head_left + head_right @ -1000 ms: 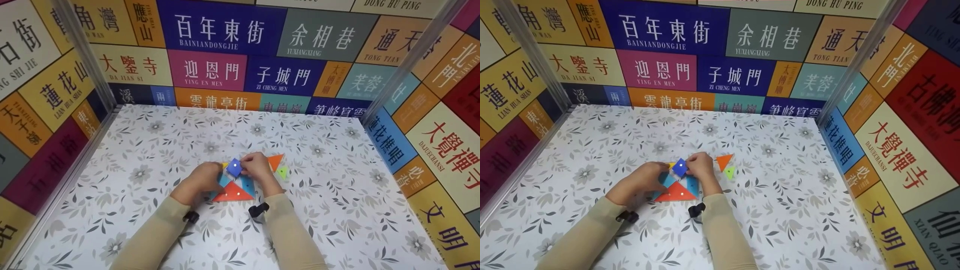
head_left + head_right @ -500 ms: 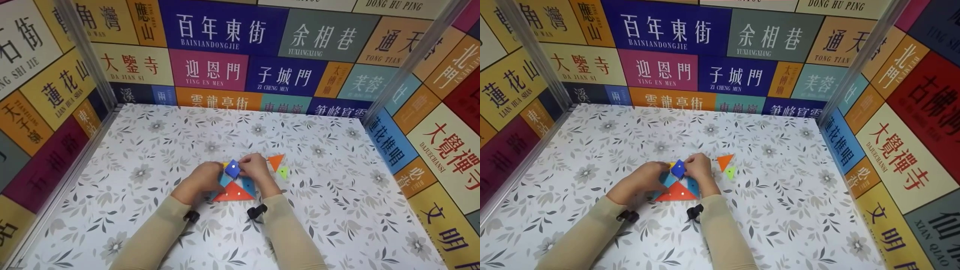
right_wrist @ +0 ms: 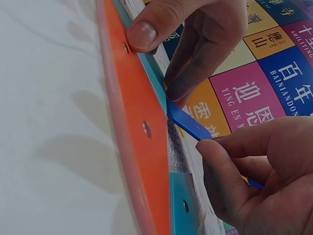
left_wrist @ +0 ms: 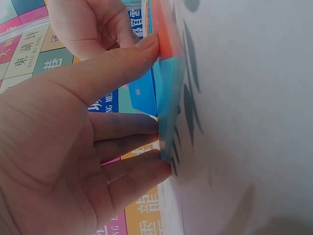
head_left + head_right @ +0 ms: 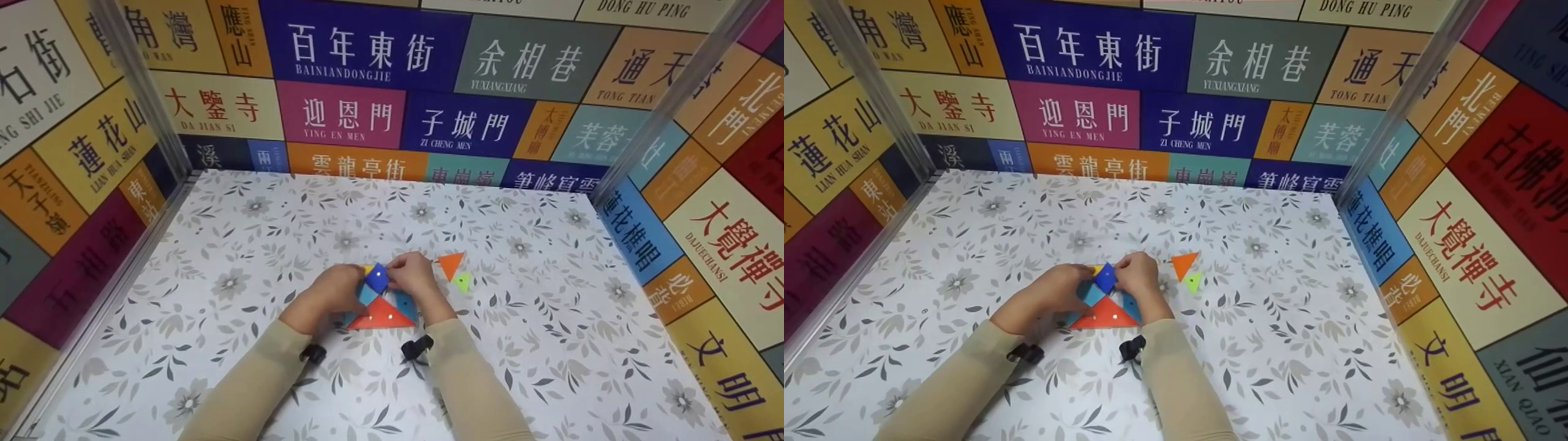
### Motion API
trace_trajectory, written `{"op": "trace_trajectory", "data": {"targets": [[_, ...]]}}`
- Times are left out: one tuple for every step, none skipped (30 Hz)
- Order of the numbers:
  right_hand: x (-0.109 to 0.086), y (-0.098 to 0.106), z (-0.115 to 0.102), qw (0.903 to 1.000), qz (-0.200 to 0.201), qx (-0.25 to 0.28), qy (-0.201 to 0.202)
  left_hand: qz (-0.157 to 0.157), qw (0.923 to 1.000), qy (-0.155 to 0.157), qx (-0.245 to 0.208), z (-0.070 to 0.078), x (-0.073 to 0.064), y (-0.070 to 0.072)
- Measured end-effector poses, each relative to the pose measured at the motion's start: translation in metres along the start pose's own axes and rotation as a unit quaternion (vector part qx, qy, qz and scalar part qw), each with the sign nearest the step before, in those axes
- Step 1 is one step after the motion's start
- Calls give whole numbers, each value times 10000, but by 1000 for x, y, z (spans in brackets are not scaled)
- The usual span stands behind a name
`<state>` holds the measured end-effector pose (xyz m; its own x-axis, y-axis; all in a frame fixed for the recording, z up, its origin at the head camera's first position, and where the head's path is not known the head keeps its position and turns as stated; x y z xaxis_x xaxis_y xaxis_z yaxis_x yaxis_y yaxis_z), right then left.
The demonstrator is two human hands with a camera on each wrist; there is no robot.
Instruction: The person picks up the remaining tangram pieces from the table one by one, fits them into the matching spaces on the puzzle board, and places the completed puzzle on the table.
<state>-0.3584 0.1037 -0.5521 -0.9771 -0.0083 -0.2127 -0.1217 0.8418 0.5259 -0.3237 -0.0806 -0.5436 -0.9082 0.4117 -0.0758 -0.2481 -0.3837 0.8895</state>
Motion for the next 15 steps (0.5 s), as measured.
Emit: {"op": "trace_trajectory", "data": {"targets": [[0,0,0,10000,6,-10,23,16,10000,-31,4,0,0,0],[0,-1,0,10000,13,-20,44,33,10000,-57,2,0,0,0],[0,-1,0,10000,24,-4,56,60,9999,-90,-6,-1,-1,0],[0,-2,1,10000,37,1,75,90,9999,-126,-19,-1,-1,0],[0,-2,1,9999,53,3,99,121,9998,-164,-26,-1,-1,-1],[0,-3,1,9999,77,13,119,149,9997,-201,-31,-1,-1,-1],[1,-3,1,9998,104,9,147,181,9996,-231,-42,-2,-1,-1],[1,-4,1,9998,131,8,173,207,9995,-253,-44,-2,-1,-1],[1,-4,2,9997,157,-2,198,222,9994,-269,-40,-2,-1,-1],[2,-4,2,9995,183,-48,236,223,9994,-278,-20,-2,-1,-1],[2,-5,1,9994,209,-90,271,216,9994,-277,3,-2,0,-1],[2,-5,1,9992,228,-131,299,202,9995,-260,19,-1,0,-1],[2,-5,1,9991,240,-178,317,180,9996,-236,40,-1,0,-1],[2,-5,1,9989,249,-229,330,160,9996,-216,56,-1,0,-1],[2,-5,1,9987,257,-281,344,143,9997,-191,64,-1,0,0]]}}
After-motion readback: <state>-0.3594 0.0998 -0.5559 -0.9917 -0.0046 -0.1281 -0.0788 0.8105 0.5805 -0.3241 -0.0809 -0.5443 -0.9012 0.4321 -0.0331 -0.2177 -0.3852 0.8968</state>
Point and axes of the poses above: each hand's wrist, its own x-axis towards the middle knuckle, its own y-axis out of the back of the hand, z = x × y, the point moved 2 cm from there along x, towards the middle knuckle, and after that the axes turned 3 degrees about -x, right-handed, at the moved point
